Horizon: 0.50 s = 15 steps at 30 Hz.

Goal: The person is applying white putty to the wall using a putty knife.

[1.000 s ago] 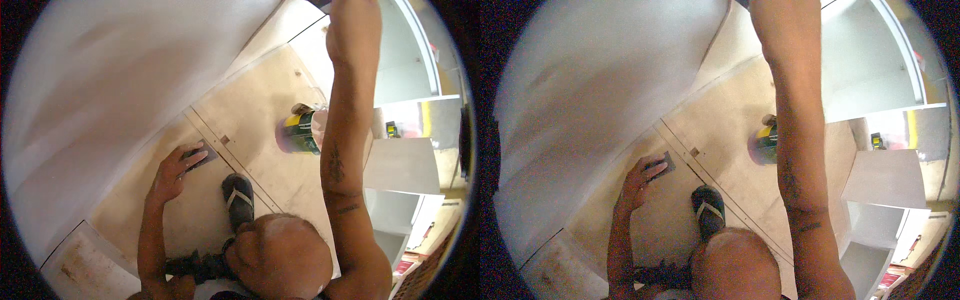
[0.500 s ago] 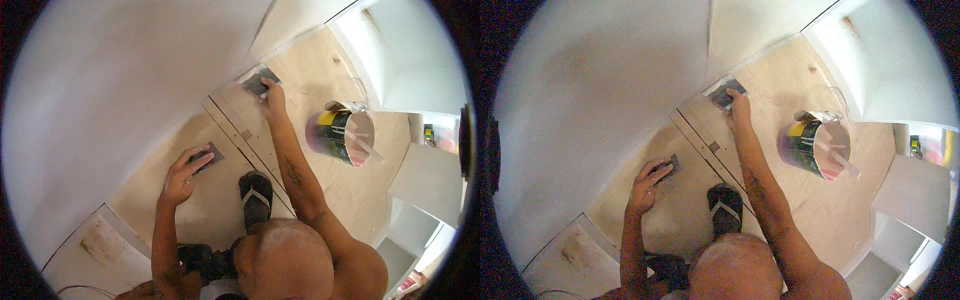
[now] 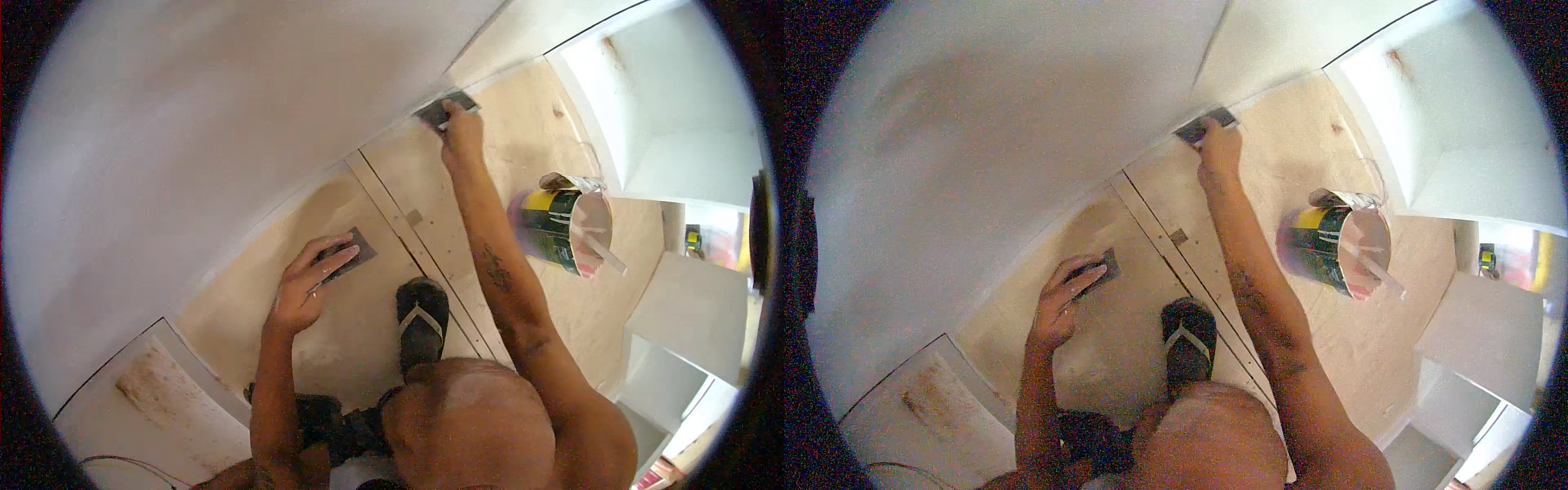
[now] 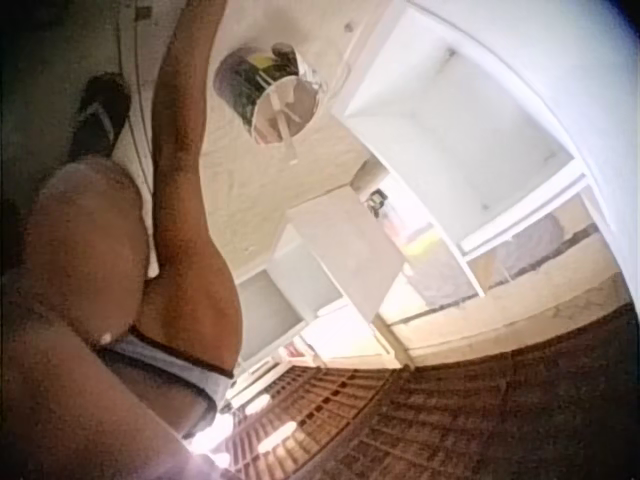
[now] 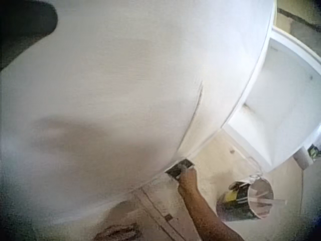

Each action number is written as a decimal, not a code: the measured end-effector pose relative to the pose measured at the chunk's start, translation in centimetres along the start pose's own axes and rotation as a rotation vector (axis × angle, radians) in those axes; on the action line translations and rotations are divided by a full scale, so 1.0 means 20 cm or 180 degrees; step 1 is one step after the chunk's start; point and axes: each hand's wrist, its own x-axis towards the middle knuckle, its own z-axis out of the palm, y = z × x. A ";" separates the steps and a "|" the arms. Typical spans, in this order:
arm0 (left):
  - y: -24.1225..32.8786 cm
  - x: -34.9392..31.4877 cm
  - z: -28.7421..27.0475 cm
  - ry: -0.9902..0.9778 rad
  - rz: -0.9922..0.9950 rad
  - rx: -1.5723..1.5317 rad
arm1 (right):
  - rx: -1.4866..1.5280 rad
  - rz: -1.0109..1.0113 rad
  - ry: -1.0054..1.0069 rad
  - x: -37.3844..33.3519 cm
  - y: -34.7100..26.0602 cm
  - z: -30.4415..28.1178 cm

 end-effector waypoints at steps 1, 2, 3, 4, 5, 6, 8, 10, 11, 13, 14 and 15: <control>0.00 -0.01 -0.01 0.0021 0.0024 -0.0015 | 0.0101 -0.0236 -0.0107 -0.03 -0.08 0.02; -0.01 -0.01 -0.01 0.0033 0.0044 -0.0040 | 0.0042 -0.0405 -0.0166 -0.06 -0.16 0.04; -0.01 -0.01 -0.02 0.0007 0.0040 -0.0037 | -0.0025 -0.0526 -0.0124 -0.11 -0.26 0.05; -0.02 -0.01 -0.02 0.0038 0.0109 -0.0096 | -0.0049 -0.0741 -0.0230 -0.15 -0.35 0.07; -0.03 0.00 -0.03 -0.0006 0.0167 -0.0030 | -0.0074 -0.0963 -0.0263 -0.21 -0.45 0.09; -0.03 0.00 -0.03 -0.0048 0.0221 0.0033 | -0.0360 -0.1069 -0.0216 -0.27 -0.57 0.11; -0.04 0.02 -0.04 -0.0098 0.0375 -0.0013 | -0.0252 -0.1565 -0.0602 -0.41 -0.80 0.18; -0.03 0.03 -0.05 -0.0140 0.0558 -0.0061 | -0.1184 -0.2324 -0.0389 -0.55 -1.03 0.26; -0.02 0.05 -0.06 -0.0129 0.0669 -0.0045 | -0.1660 -0.2729 -0.0133 -0.63 -1.11 0.32; 0.00 0.08 -0.06 -0.0101 0.0854 -0.0071 | -0.1565 -0.3174 0.0155 -0.78 -1.21 0.44; 0.02 0.09 -0.07 -0.0063 0.0879 -0.0167 | -0.1143 -0.3059 0.0449 -0.85 -1.23 0.51; 0.03 0.11 -0.07 -0.0045 0.0861 -0.0198 | -0.0539 -0.3008 0.0818 -0.95 -1.26 0.62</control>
